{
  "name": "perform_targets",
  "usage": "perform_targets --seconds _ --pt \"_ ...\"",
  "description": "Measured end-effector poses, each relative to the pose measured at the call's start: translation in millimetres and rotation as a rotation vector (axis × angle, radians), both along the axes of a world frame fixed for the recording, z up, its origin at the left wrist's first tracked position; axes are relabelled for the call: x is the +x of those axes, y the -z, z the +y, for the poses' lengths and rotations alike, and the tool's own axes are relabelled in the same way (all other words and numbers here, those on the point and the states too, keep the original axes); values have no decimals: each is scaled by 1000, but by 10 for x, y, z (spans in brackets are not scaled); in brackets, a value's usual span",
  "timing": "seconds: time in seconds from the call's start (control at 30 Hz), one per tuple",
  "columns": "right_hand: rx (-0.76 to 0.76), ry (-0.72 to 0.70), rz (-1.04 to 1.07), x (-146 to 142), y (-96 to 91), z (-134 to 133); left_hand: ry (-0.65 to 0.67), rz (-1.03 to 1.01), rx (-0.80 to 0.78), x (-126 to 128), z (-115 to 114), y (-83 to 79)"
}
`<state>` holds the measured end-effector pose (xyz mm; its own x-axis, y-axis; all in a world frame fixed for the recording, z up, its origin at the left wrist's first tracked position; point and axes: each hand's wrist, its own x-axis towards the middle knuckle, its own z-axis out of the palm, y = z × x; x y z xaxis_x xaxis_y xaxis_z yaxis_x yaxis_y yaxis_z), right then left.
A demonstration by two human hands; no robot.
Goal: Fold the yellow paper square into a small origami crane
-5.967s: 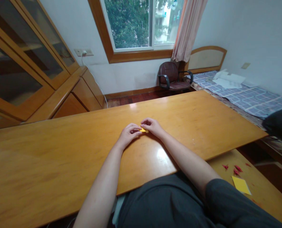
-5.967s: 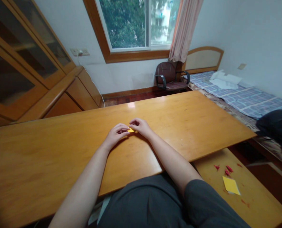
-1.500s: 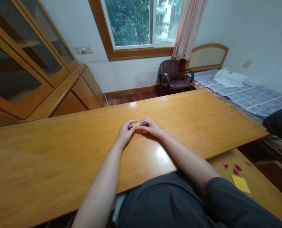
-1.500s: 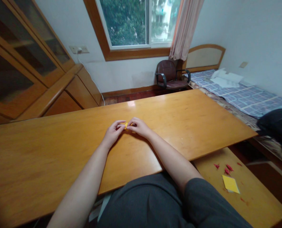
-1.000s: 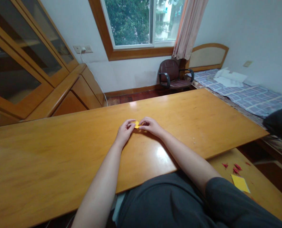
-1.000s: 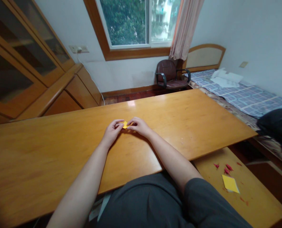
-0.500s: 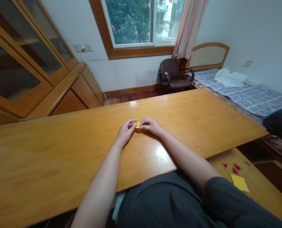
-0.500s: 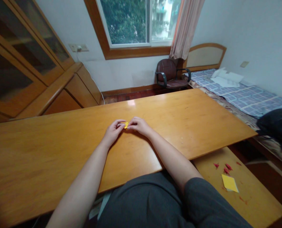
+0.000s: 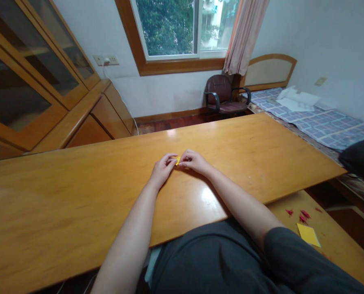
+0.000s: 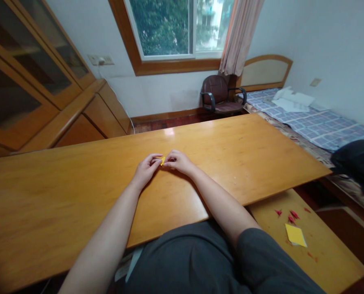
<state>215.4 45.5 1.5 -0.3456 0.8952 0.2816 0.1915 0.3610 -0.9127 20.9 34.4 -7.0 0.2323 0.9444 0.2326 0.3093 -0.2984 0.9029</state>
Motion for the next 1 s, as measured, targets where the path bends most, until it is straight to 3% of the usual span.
perform_targets --seconds 0.4,0.8,1.0 --pt "-285 -61 175 -19 104 47 0 33 17 14 -22 -35" --pt "-343 -73 181 -24 55 28 -10 240 145 3 -59 -122" --pt "-343 -67 190 -16 66 40 34 149 79 24 -71 -107"
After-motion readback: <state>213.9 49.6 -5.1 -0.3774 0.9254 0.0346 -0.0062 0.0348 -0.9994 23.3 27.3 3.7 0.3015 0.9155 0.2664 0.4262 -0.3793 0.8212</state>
